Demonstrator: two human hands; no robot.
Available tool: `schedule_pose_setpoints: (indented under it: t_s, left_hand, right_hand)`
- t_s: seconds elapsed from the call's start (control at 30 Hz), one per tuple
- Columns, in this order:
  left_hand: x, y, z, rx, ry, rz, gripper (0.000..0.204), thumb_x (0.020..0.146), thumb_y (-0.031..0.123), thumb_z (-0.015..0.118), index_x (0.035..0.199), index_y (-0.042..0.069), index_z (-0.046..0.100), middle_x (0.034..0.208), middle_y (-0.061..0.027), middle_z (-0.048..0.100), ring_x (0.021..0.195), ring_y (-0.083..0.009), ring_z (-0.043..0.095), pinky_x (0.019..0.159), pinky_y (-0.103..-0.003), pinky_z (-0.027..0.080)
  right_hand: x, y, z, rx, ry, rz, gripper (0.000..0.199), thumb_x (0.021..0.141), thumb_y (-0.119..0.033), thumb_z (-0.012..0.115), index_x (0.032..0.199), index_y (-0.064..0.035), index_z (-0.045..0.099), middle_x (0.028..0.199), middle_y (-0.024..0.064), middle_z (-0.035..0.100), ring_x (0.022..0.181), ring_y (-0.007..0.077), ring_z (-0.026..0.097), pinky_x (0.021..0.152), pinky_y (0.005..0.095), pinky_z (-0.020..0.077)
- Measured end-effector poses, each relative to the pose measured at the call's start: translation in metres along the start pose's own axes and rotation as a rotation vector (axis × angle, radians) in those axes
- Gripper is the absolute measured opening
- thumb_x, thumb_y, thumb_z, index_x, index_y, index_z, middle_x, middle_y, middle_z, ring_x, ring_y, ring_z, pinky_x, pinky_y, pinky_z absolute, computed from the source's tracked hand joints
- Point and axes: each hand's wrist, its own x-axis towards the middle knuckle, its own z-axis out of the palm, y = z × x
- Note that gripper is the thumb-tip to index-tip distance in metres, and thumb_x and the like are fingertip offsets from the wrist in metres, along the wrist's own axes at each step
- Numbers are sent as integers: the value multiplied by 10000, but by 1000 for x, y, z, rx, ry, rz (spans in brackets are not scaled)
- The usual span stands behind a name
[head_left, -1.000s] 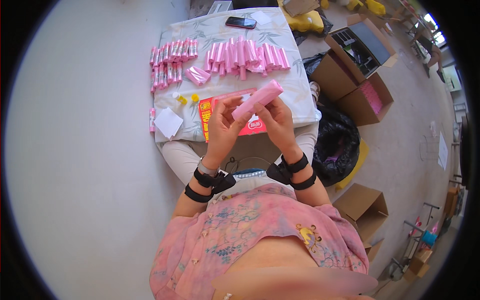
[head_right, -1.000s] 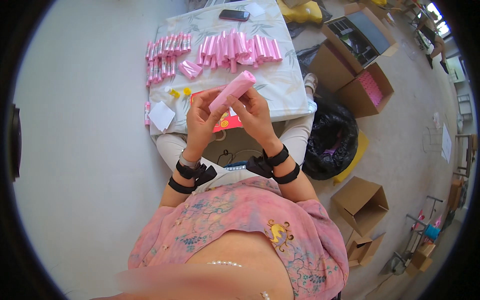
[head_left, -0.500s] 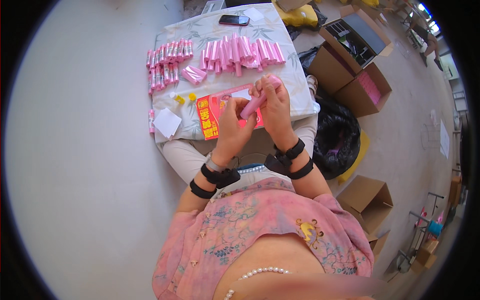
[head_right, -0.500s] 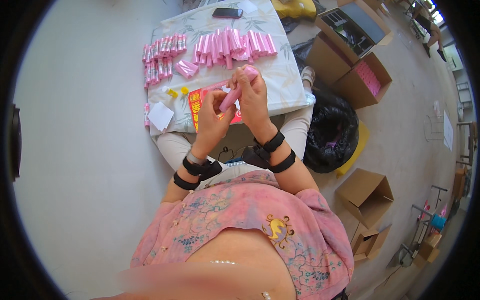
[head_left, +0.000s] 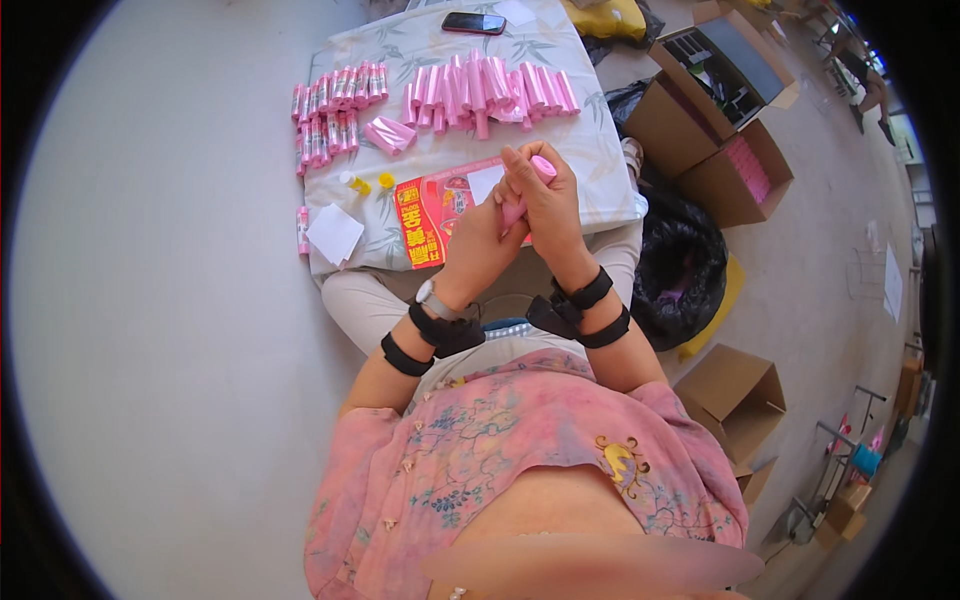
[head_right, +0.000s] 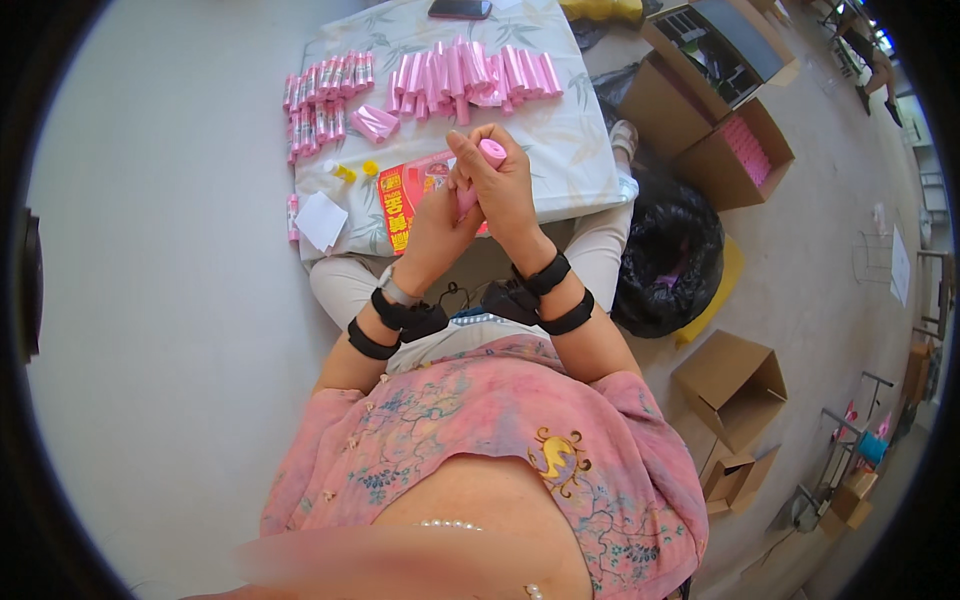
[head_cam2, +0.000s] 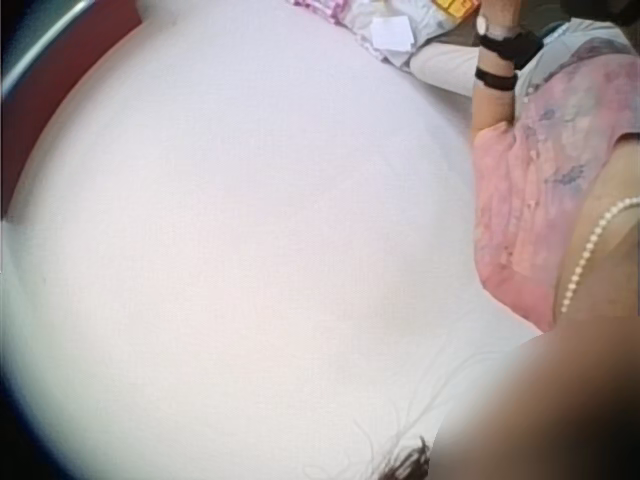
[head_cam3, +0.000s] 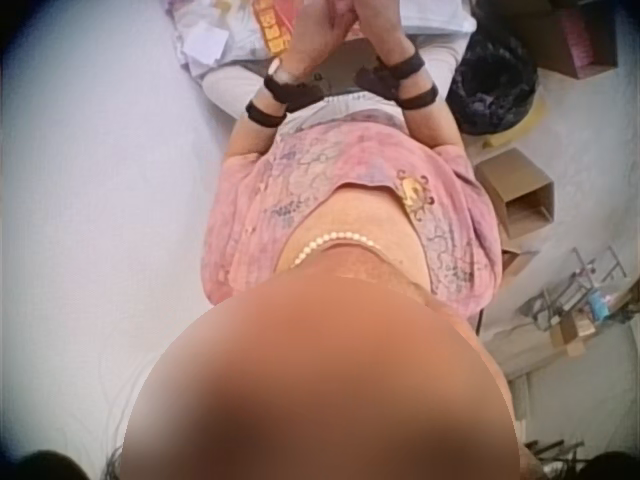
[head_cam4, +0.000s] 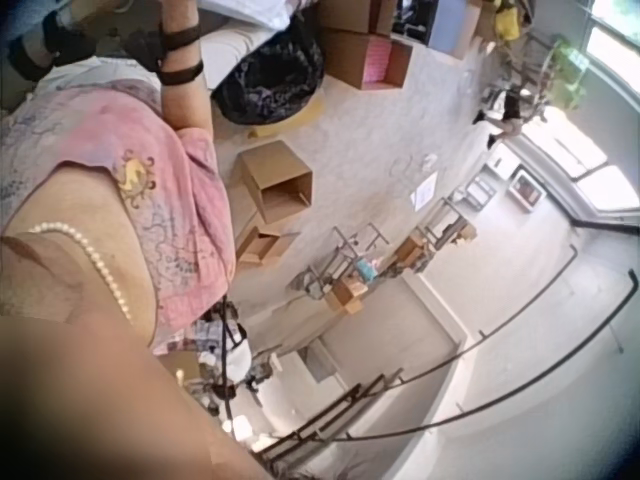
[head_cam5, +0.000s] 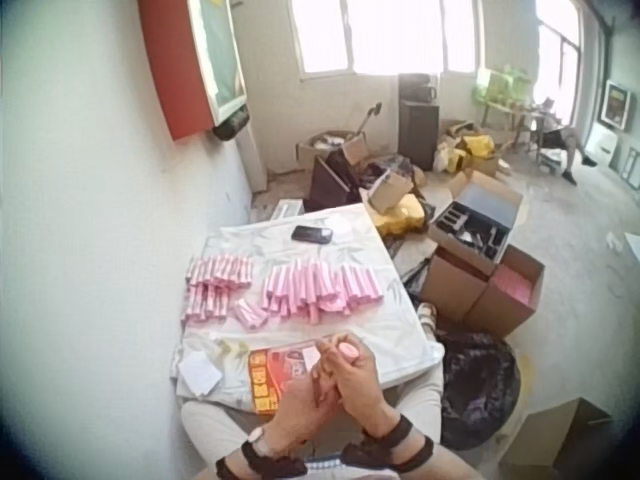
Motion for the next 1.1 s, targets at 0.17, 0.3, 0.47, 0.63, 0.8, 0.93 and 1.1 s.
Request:
schedule_pose_setpoints:
  t_s: [0.17, 0.3, 0.47, 0.63, 0.8, 0.93, 1.1]
  left_hand:
    - [4, 21, -15, -65, -218, -216, 158, 917, 148, 639, 1018, 28, 622, 733, -7, 644, 597, -106, 590, 521, -288, 454]
    - [6, 1, -18, -435, -379, -261, 189, 850, 124, 663, 994, 1, 656, 746, -214, 670, 679, -323, 703, 610, -404, 522]
    - [14, -8, 6, 465, 284, 115, 268, 850, 133, 675, 1105, 55, 664, 739, -216, 661, 689, -311, 710, 596, -396, 509]
    - [15, -3, -11, 88, -43, -15, 241, 925, 213, 686, 1049, 11, 646, 762, -23, 657, 630, -148, 626, 577, -313, 490]
    - [14, -17, -24, -633, -371, -322, 294, 1015, 302, 595, 1040, 13, 647, 810, -32, 650, 655, -105, 599, 620, -270, 487]
    - [15, -25, -22, -841, -299, -495, 352, 1075, 342, 498, 1026, 23, 639, 822, -22, 622, 666, -75, 553, 637, -235, 470]
    - [18, -59, -17, -709, -288, -446, 348, 1076, 343, 498, 1016, 32, 644, 806, -10, 614, 651, -64, 536, 622, -226, 456]
  right_hand:
    - [1, -14, -9, 93, -151, 161, 197, 1005, -157, 651, 930, -89, 483, 631, -50, 405, 538, 66, 396, 547, 258, 406]
    - [4, -13, -10, 168, -246, 225, 192, 976, -123, 687, 1005, -74, 503, 653, -28, 491, 564, 54, 453, 529, 238, 395]
    - [11, 19, -2, 97, 238, -42, 167, 996, -150, 656, 1037, -81, 510, 641, -36, 436, 535, 50, 397, 519, 236, 359]
    - [17, 16, -24, 232, 140, 96, 157, 996, -118, 635, 1083, -86, 509, 637, -56, 400, 508, 42, 363, 500, 231, 343]
    - [25, 24, -44, 372, 0, 180, 167, 1005, -150, 613, 1131, -88, 523, 634, -70, 338, 501, 36, 305, 521, 224, 339]
    - [28, 44, -58, 335, 106, 175, 159, 999, -134, 605, 1117, -63, 525, 639, -69, 347, 515, 38, 321, 558, 236, 370]
    - [25, 67, -78, 304, 299, 254, 166, 999, -120, 573, 1112, -1, 545, 725, -18, 518, 651, 96, 533, 701, 301, 508]
